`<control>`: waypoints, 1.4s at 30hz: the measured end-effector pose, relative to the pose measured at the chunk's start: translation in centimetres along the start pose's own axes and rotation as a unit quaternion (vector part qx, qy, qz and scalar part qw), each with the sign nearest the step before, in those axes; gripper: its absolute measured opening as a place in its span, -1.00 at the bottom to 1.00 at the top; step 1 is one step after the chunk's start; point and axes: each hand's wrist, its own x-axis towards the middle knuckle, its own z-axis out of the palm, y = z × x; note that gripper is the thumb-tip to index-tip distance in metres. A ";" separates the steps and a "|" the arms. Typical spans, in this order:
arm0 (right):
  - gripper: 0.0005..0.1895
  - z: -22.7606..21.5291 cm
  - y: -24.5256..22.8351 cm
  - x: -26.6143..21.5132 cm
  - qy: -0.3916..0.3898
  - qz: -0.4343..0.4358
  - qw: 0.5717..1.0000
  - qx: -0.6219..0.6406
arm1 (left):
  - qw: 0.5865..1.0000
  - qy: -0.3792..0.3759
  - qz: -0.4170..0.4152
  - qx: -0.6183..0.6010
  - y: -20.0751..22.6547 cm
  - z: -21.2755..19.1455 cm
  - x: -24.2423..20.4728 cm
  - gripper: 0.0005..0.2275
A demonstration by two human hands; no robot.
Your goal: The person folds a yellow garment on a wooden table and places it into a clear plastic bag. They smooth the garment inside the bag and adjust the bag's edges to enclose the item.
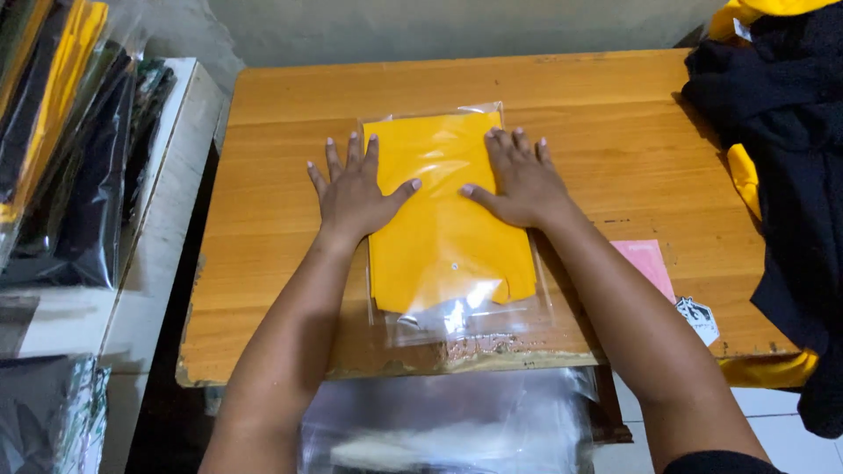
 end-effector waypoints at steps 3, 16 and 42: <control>0.01 0.6 1.7 0.1 0.052 -0.011 0.999 0.004 | 0.999 0.020 0.027 -0.006 -1.0 0.6 0.3 -0.21; 0.28 2.9 -2.7 -3.4 -0.010 -0.234 0.972 -0.005 | 0.967 -0.063 0.233 0.077 1.5 3.4 -3.3 -0.24; 0.54 0.0 -3.4 -3.8 -0.085 -0.150 0.984 -0.042 | 0.980 -0.074 0.177 0.058 1.5 1.3 -2.9 -0.01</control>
